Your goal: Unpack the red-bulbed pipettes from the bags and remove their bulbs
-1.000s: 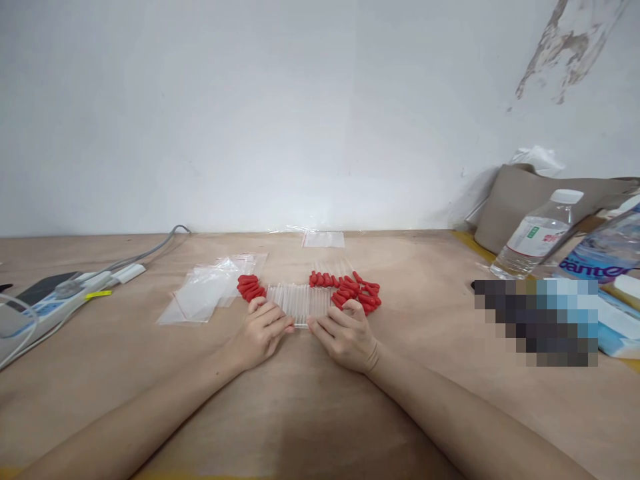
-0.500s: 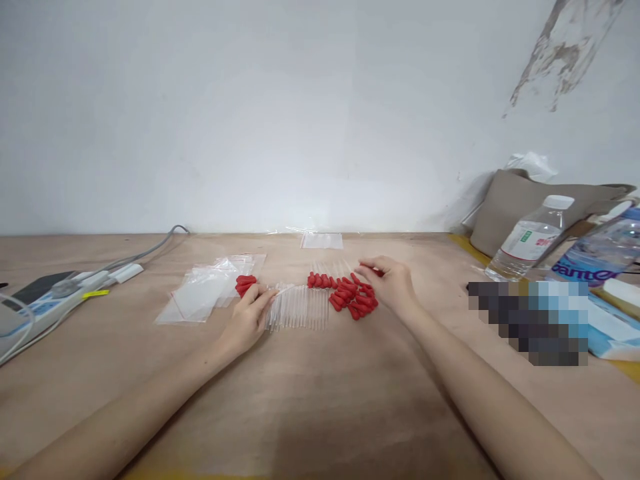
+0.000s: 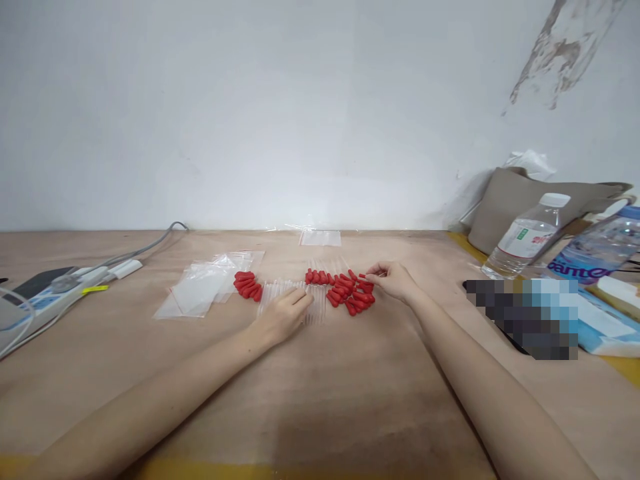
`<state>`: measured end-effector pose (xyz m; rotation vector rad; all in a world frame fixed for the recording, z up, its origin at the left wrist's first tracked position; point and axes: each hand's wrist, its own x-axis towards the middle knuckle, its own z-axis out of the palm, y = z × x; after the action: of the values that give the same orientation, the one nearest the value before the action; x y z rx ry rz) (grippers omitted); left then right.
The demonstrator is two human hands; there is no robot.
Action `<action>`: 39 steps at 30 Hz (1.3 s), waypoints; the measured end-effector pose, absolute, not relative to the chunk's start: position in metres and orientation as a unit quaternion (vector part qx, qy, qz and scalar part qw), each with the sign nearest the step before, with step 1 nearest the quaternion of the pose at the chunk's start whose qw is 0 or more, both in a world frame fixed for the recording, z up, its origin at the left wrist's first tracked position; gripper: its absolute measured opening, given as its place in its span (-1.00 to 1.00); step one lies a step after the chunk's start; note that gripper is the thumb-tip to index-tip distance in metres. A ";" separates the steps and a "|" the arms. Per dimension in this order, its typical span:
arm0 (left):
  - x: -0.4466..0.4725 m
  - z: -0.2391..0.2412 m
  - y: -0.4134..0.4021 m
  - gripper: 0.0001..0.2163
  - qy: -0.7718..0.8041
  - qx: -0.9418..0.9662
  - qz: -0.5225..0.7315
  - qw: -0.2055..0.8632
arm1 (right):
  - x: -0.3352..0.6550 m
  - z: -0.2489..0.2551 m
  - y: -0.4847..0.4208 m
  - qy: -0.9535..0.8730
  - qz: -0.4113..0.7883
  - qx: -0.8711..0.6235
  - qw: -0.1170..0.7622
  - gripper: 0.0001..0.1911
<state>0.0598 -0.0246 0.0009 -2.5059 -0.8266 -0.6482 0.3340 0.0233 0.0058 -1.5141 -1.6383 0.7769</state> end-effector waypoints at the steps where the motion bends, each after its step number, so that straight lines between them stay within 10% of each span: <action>1: 0.061 0.000 -0.025 -0.84 -0.299 -0.903 -0.227 0.210 | 0.334 0.005 0.024 -0.644 0.305 -0.593 0.376 -0.77; 28: 0.044 0.005 -0.045 -0.72 -0.362 -0.875 -0.290 0.141 | 0.284 0.011 0.092 -0.586 0.194 -0.765 0.186 -0.70; 39: 0.028 0.027 -0.032 -0.69 -0.429 -0.750 -0.463 0.199 | 0.256 0.032 -0.003 -0.750 -0.035 -0.547 0.371 -0.75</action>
<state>0.0280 -0.0324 0.0269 -2.0968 -1.2009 -1.2939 0.2562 -0.0026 0.0317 -1.4016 -1.9234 -0.0890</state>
